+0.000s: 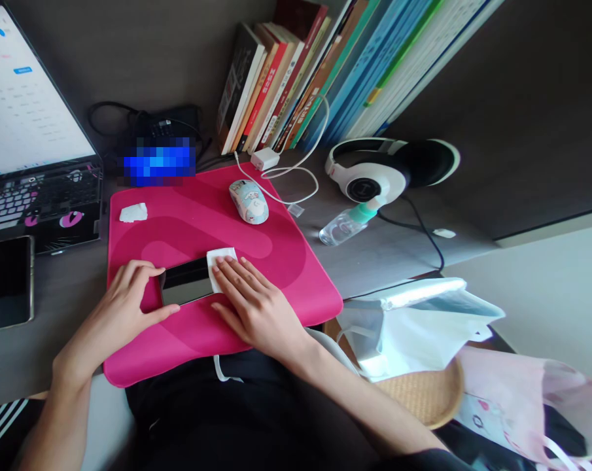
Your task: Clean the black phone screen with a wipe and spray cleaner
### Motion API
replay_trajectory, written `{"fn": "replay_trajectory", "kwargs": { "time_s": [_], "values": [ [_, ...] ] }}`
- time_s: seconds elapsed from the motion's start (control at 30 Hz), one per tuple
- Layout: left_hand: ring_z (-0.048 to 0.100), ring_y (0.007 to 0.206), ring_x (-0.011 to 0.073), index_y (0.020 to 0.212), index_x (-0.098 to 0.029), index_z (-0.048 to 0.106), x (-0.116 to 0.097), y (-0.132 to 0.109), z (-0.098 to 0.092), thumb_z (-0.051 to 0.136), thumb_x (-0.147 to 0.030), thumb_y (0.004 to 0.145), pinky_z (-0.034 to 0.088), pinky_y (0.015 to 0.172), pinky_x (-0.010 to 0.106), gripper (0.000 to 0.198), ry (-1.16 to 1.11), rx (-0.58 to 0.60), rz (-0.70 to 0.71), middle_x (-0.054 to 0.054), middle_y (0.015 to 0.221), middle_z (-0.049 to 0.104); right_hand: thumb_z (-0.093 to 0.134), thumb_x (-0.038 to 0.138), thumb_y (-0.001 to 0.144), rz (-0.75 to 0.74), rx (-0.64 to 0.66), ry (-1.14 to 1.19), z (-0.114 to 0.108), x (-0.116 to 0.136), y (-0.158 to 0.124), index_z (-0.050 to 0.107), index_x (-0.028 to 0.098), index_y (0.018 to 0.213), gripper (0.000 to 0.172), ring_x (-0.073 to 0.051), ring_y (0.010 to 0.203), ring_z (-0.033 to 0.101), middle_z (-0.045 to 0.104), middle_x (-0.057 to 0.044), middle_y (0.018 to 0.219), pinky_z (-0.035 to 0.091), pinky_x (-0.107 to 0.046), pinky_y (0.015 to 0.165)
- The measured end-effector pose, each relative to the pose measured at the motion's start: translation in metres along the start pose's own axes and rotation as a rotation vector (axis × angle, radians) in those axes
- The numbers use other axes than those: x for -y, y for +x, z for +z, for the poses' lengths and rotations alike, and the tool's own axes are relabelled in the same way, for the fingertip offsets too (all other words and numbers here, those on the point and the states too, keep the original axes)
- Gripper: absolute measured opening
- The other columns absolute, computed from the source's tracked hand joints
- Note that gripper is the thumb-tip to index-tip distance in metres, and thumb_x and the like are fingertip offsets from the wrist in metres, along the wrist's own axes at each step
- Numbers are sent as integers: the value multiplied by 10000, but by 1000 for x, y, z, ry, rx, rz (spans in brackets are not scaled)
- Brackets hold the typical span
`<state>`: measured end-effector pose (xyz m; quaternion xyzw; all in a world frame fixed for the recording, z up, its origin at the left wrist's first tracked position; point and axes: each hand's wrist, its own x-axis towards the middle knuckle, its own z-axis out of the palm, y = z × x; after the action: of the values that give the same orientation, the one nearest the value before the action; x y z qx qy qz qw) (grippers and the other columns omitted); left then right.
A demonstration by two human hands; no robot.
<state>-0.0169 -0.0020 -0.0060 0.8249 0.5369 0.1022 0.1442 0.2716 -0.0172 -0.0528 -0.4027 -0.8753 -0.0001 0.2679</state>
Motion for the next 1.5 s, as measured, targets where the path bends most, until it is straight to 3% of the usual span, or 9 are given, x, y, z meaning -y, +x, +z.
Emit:
{"fn": "replay_trajectory", "kwargs": {
  "time_s": [0.33, 0.6, 0.77, 0.97, 1.13, 1.33, 1.5],
  "values": [
    [608, 1272, 336, 1396, -273, 510, 4, -2, 2, 720, -535, 976, 518, 1100, 540, 538, -53, -5, 21, 98, 1343, 573, 623, 279, 1080, 34, 58, -88, -23, 21, -21, 88, 196, 1748, 860, -326, 1457, 587, 566, -171, 1592, 584, -533, 1178],
    [575, 1326, 332, 1434, -275, 458, 7, -5, 2, 690, -543, 999, 508, 1109, 534, 561, -22, 24, 11, 102, 1398, 556, 559, 333, 1109, 35, 77, -68, -3, 3, 0, 15, 169, 1744, 852, -319, 1553, 459, 465, -195, 1669, 512, -531, 1233],
    [615, 1244, 335, 1378, -214, 499, 2, -3, 3, 704, -524, 993, 520, 1088, 539, 535, 21, -38, 37, 116, 1323, 589, 553, 360, 1110, 47, 97, -14, 4, -7, 11, 48, 192, 1746, 829, -312, 1592, 389, 401, -172, 1711, 440, -543, 1282],
    [625, 1225, 342, 1359, -204, 539, 1, -3, 9, 677, -541, 1000, 533, 1065, 524, 512, 33, -100, 44, 123, 1297, 613, 555, 358, 1105, 15, 106, -46, -13, 9, -10, 38, 168, 1744, 843, -312, 1581, 421, 443, -171, 1691, 499, -528, 1240],
    [620, 1231, 337, 1362, -206, 540, 5, -5, 9, 674, -539, 1001, 529, 1070, 523, 509, 5, -76, 45, 120, 1320, 613, 527, 345, 1115, -6, 148, -42, -24, 21, -24, 41, 168, 1743, 815, -294, 1563, 455, 443, -152, 1693, 517, -505, 1227],
    [610, 1278, 343, 1371, -215, 516, 7, -4, 7, 640, -556, 1022, 527, 1079, 538, 503, 23, -49, 73, 124, 1353, 607, 514, 339, 1124, -2, 132, -20, -3, 6, 6, 88, 189, 1743, 766, -292, 1580, 424, 453, -156, 1689, 470, -527, 1263],
    [636, 1232, 355, 1357, -187, 541, 6, -3, 13, 637, -570, 1018, 541, 1057, 539, 521, 95, -132, 93, 147, 1322, 630, 532, 377, 1118, 20, 126, 2, 13, -1, 24, 136, 178, 1739, 763, -300, 1590, 405, 436, -167, 1697, 407, -546, 1301]
  ]
}}
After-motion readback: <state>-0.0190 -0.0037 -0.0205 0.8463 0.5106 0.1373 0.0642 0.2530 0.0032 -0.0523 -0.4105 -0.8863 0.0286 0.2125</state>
